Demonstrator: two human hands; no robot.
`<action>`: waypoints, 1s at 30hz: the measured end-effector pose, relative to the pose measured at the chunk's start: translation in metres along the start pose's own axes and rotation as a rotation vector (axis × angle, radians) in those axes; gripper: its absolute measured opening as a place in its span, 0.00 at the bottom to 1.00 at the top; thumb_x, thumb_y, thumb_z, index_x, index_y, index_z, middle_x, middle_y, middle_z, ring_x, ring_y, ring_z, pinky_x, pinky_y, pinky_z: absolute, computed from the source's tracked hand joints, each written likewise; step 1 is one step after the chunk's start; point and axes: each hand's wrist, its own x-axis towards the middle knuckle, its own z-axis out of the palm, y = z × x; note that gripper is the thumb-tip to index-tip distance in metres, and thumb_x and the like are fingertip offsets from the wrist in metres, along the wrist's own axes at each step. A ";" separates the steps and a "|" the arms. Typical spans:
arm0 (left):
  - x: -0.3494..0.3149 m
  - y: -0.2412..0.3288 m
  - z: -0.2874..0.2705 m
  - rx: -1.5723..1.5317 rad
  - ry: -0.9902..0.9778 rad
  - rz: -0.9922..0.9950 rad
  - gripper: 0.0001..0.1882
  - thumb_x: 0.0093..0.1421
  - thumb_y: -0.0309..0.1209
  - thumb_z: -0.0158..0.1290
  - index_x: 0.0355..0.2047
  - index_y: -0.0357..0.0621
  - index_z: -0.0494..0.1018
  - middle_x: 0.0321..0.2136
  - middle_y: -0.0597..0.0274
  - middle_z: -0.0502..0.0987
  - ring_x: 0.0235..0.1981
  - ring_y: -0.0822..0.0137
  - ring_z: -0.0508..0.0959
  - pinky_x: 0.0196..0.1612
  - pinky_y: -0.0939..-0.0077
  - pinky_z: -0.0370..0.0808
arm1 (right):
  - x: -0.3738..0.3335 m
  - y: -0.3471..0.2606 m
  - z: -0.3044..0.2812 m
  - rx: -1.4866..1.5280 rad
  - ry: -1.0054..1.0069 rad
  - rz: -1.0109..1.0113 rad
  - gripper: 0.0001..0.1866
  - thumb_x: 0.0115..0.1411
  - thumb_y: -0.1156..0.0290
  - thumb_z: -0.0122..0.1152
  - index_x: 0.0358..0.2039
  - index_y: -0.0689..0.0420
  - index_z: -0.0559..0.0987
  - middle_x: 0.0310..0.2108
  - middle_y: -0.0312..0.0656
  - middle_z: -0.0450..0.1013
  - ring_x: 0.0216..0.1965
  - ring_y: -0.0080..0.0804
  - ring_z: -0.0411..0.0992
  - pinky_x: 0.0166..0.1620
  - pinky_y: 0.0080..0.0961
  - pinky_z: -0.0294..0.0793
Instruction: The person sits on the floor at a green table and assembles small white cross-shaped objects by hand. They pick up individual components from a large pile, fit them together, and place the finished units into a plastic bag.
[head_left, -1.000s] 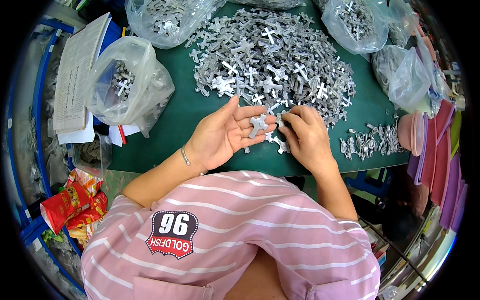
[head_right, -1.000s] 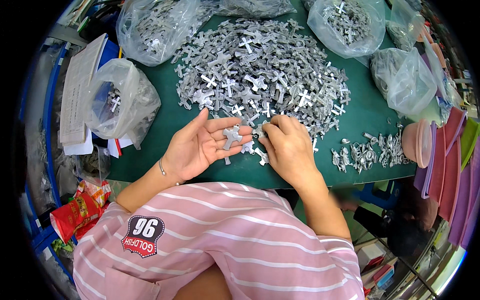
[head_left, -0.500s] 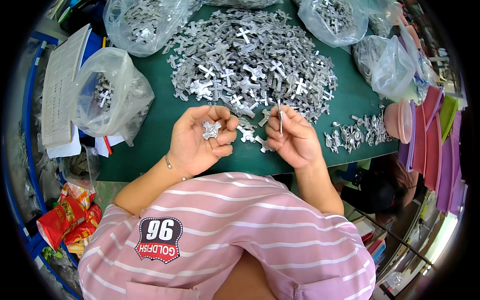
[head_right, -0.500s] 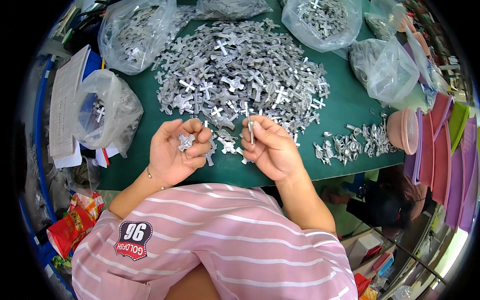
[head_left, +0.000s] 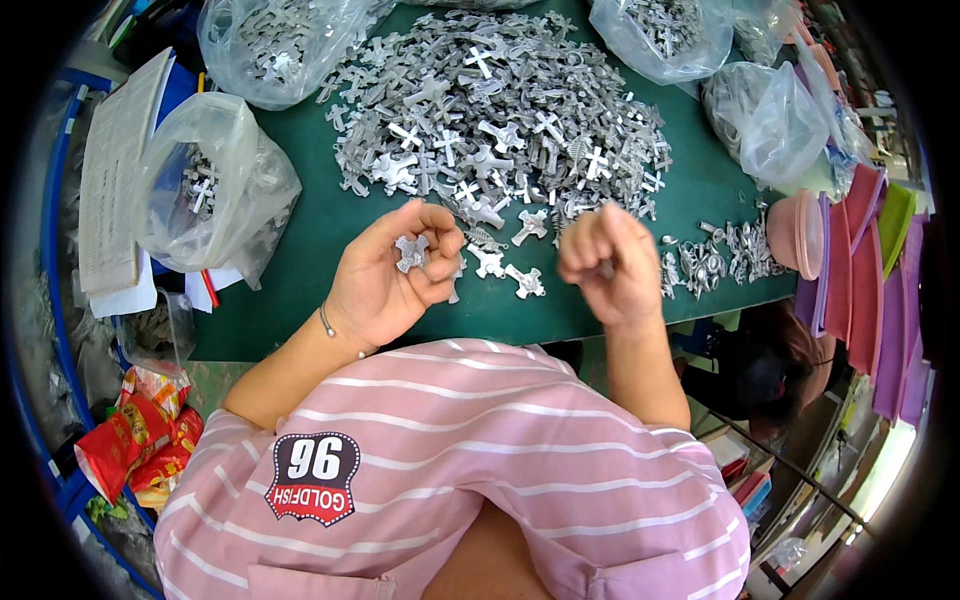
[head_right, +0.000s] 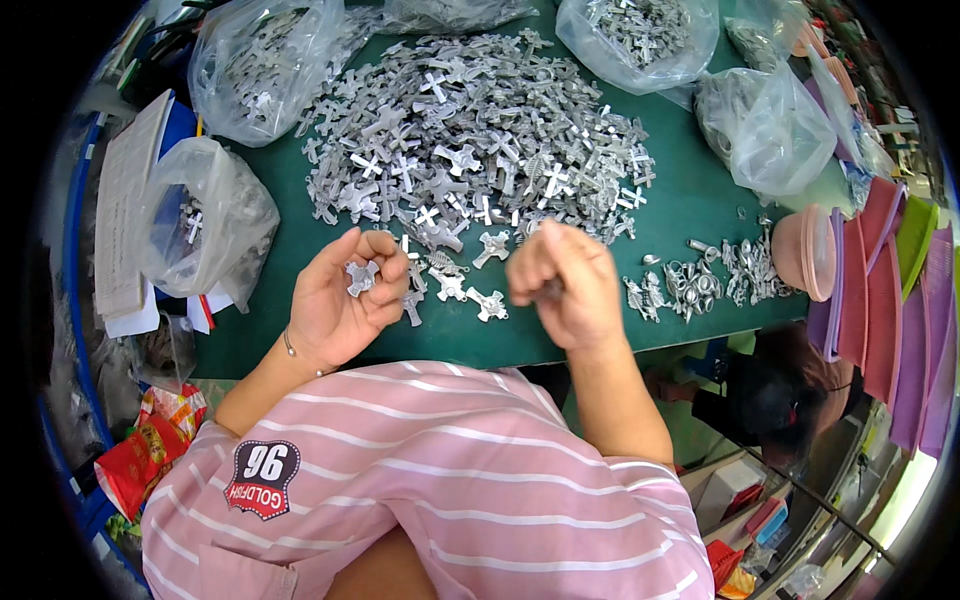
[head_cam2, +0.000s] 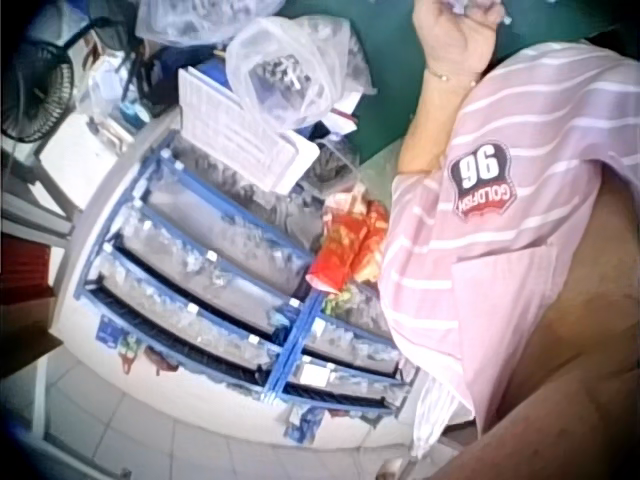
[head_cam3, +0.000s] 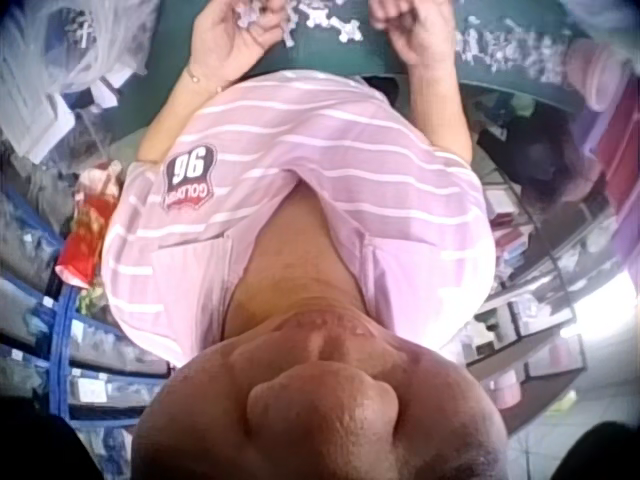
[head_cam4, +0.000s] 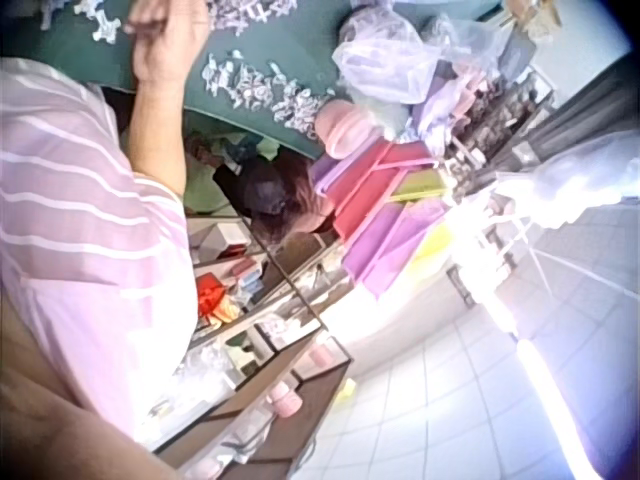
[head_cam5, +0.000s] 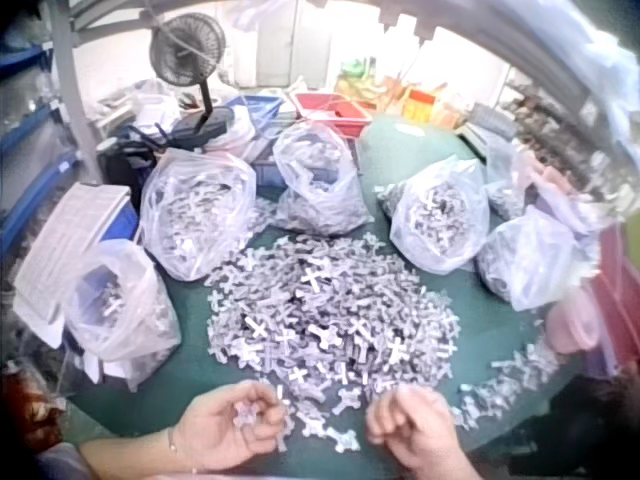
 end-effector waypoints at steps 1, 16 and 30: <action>-0.001 0.002 -0.002 0.158 0.050 0.042 0.13 0.60 0.37 0.46 0.36 0.40 0.69 0.27 0.62 0.68 0.23 0.75 0.63 0.24 0.83 0.61 | -0.002 -0.004 -0.001 -0.170 0.124 -0.006 0.15 0.62 0.65 0.46 0.21 0.59 0.71 0.16 0.38 0.66 0.20 0.26 0.67 0.19 0.21 0.64; 0.024 -0.023 -0.003 2.142 -0.238 0.741 0.11 0.43 0.26 0.59 0.28 0.40 0.72 0.28 0.61 0.70 0.27 0.61 0.74 0.29 0.72 0.73 | 0.009 0.016 0.006 -1.903 -0.076 -0.484 0.09 0.47 0.76 0.59 0.31 0.59 0.75 0.31 0.41 0.69 0.28 0.41 0.71 0.30 0.32 0.72; 0.035 -0.017 -0.009 1.966 -0.261 1.122 0.09 0.47 0.23 0.56 0.31 0.38 0.73 0.24 0.59 0.75 0.25 0.63 0.76 0.28 0.74 0.73 | 0.004 0.000 -0.001 -0.111 0.238 0.288 0.10 0.56 0.75 0.56 0.39 0.65 0.75 0.22 0.35 0.69 0.18 0.14 0.62 0.17 0.09 0.56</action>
